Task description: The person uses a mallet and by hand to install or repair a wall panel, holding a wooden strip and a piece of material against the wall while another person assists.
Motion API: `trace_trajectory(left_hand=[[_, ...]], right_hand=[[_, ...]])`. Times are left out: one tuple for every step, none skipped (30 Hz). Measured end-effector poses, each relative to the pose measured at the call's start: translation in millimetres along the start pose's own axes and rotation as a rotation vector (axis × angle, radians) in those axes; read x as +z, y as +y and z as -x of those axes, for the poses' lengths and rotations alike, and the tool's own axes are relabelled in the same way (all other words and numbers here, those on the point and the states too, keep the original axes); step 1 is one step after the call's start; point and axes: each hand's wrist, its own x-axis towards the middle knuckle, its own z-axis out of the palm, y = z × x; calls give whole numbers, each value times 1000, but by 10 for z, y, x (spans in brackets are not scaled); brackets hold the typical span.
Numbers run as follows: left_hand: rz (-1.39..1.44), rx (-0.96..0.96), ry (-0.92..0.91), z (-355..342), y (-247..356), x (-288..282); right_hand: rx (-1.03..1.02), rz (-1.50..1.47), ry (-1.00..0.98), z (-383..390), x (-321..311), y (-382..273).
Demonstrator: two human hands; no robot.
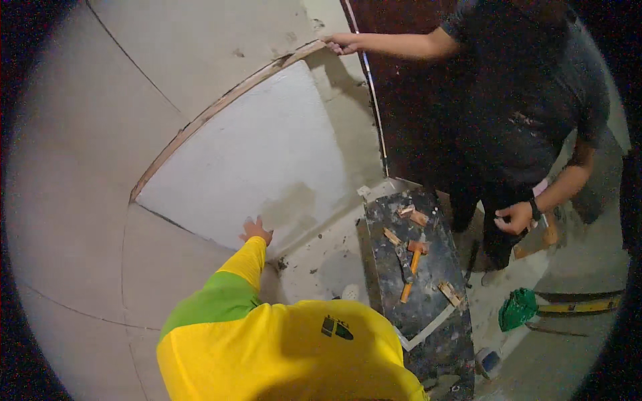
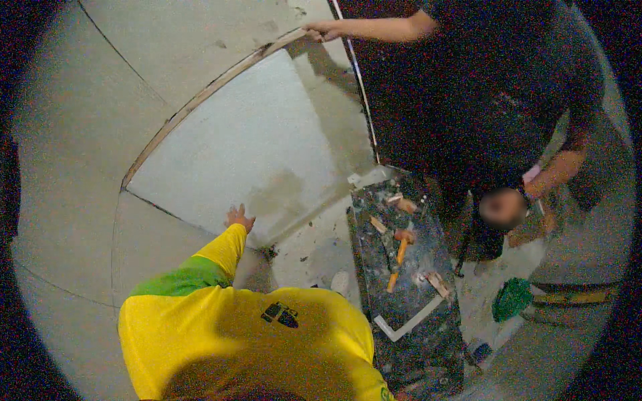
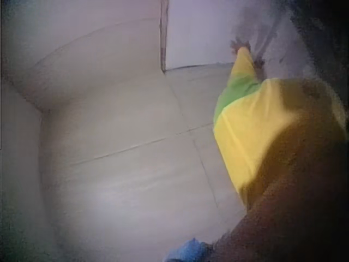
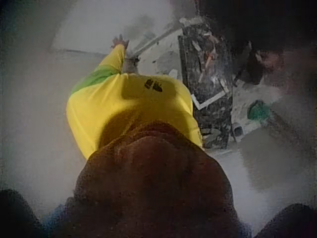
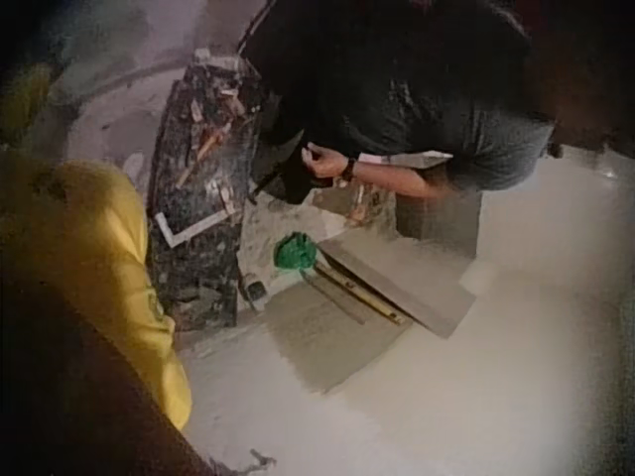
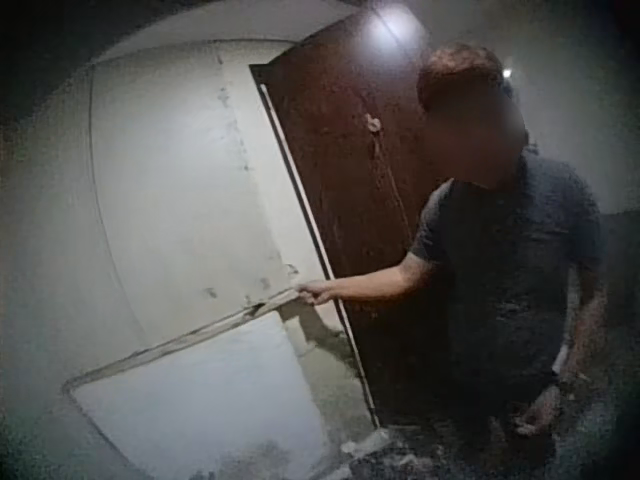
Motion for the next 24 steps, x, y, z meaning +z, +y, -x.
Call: trace_trajectory(left_hand=[[15, 12, -14, -106, 24, -19], [29, 22, -30, -208, 31, -33], [44, 15, -29, -325, 15, -45], [80, 59, -18, -439, -12, -50], [118, 100, -7, -552, -61, -52], [136, 88, -10, -649, -50, -53], [194, 122, -2, -725, -41, -58], [253, 151, 7, -793, -65, -60], [279, 131, 2, -851, -94, -54], [321, 168, 9, -892, -119, -42], [363, 204, 17, -932, -161, -30], [388, 180, 17, -992, -251, -22], [474, 207, 90, -1058, -325, -8], [556, 234, 166, -1115, -394, 9], [574, 230, 169, -1164, -396, -34], [665, 260, 252, -1198, -396, -75], [754, 300, 336, -1216, -365, -177], [766, 315, 353, -1316, -374, -431], [834, 397, 508, -1410, -397, -692], [898, 470, 668, -1449, -487, -952], [883, 544, 864, -1555, -600, -1322], [863, 617, 1044, -1647, -654, -1816], [875, 642, 1175, -1763, -661, -2379], [795, 606, 1339, -1892, -724, -2915]], right_hand=[[-17, -6, -7, -3, 40, -141], [-31, -14, -14, -1, 93, -289], [-48, -20, -21, 0, 166, -436], [-69, -27, -31, 3, 235, -587], [-83, -31, -36, 27, 280, -719], [-93, -28, -40, 75, 339, -832], [-110, -25, -50, 115, 420, -946], [-129, -20, -61, 146, 501, -1068], [-144, -15, -68, 176, 568, -1177], [-153, -9, -75, 220, 618, -1247], [-172, -7, -83, 239, 709, -1354], [-194, -9, -96, 276, 794, -1478], [-211, -14, -111, 315, 879, -1605], [-231, -19, -125, 330, 959, -1739], [-245, -33, -129, 351, 1048, -1895], [-258, -47, -131, 352, 1088, -2030], [-274, -62, -127, 337, 1122, -2184], [-303, -87, -130, 291, 1191, -2446], [-349, -118, -140, 225, 1245, -2712], [-412, -154, -156, 151, 1341, -3056], [-499, -192, -187, 59, 1475, -3469], [-597, -232, -207, -1, 1519, -4012], [-743, -279, -218, -129, 1628, -4758], [-894, -330, -233, -170, 1669, -5552]])
